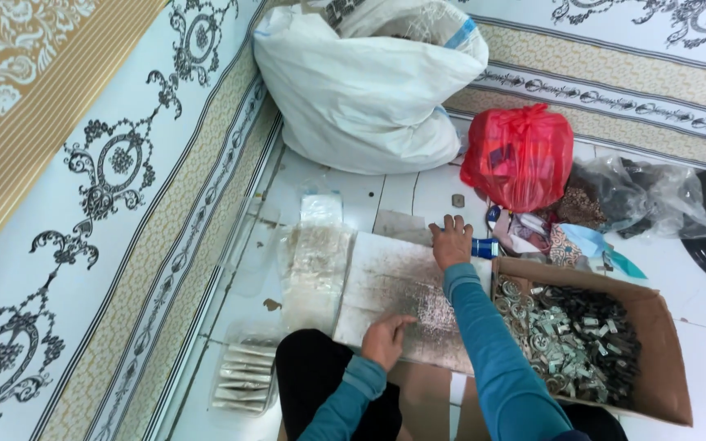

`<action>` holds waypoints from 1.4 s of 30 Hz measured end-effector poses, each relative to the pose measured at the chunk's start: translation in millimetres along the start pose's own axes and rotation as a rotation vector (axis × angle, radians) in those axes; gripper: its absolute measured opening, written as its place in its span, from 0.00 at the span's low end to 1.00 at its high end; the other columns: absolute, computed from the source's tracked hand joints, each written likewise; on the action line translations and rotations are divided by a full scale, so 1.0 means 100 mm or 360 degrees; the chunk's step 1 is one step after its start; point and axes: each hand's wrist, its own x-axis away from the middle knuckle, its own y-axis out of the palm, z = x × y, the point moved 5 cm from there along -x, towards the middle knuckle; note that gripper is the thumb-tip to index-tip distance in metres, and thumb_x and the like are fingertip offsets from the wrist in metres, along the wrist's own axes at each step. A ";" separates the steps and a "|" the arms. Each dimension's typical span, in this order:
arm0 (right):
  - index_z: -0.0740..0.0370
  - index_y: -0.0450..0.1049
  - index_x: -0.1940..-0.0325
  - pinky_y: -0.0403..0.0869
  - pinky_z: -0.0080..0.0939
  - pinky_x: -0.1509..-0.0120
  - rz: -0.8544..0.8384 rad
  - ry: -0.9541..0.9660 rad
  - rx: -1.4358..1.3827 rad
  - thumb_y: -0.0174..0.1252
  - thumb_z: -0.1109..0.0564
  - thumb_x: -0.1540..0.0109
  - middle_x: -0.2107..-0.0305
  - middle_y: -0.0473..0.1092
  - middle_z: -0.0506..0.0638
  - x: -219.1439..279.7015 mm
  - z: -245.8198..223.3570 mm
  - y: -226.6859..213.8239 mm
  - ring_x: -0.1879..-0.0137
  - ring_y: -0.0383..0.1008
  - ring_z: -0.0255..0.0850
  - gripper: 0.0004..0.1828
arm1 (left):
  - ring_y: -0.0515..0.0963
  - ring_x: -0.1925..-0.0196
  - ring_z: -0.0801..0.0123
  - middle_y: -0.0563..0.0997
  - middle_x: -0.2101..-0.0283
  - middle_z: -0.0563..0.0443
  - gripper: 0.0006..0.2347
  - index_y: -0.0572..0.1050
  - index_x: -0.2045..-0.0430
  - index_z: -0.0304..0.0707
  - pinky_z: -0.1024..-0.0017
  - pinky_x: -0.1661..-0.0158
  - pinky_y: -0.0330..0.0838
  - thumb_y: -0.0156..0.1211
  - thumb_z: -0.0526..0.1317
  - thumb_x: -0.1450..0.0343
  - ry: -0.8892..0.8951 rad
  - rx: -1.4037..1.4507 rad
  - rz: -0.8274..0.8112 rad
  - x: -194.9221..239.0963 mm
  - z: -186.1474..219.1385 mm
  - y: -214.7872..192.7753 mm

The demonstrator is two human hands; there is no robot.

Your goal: The person sits on the floor and repeatedly picks small metal hardware pieces from a cardboard box, places them into clear plastic bags, seals the bags, and sets them aside. The process is repeated multiple times throughout the clip.

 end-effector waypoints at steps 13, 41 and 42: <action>0.43 0.80 0.57 0.46 0.60 0.24 -0.0551 0.0279 -0.0557 0.53 0.51 0.36 0.34 0.64 0.49 -0.13 0.05 -0.05 0.20 0.46 0.55 0.10 | 0.79 0.40 0.62 0.83 0.46 0.49 0.12 0.83 0.55 0.45 0.66 0.36 0.69 0.50 0.34 0.26 -0.0534 0.0529 -0.0126 0.22 -0.29 0.29; 0.44 0.50 0.20 0.48 0.60 0.22 -0.0504 0.1112 -0.2534 0.39 0.37 0.36 0.23 0.44 0.49 2.11 -0.52 -2.36 0.19 0.42 0.48 0.39 | 0.34 0.20 0.60 0.37 0.21 0.44 0.27 0.39 0.26 0.39 0.60 0.25 0.30 0.29 0.49 0.21 -0.0032 0.1795 -0.0277 0.55 1.59 0.95; 0.45 0.51 0.21 0.51 0.59 0.23 -0.0562 0.1261 -0.2702 0.40 0.36 0.37 0.24 0.47 0.49 2.08 -0.50 -2.38 0.20 0.45 0.48 0.40 | 0.37 0.19 0.61 0.40 0.21 0.47 0.34 0.42 0.27 0.41 0.63 0.25 0.30 0.28 0.62 0.25 -0.0157 0.0753 -0.0324 0.64 1.65 0.86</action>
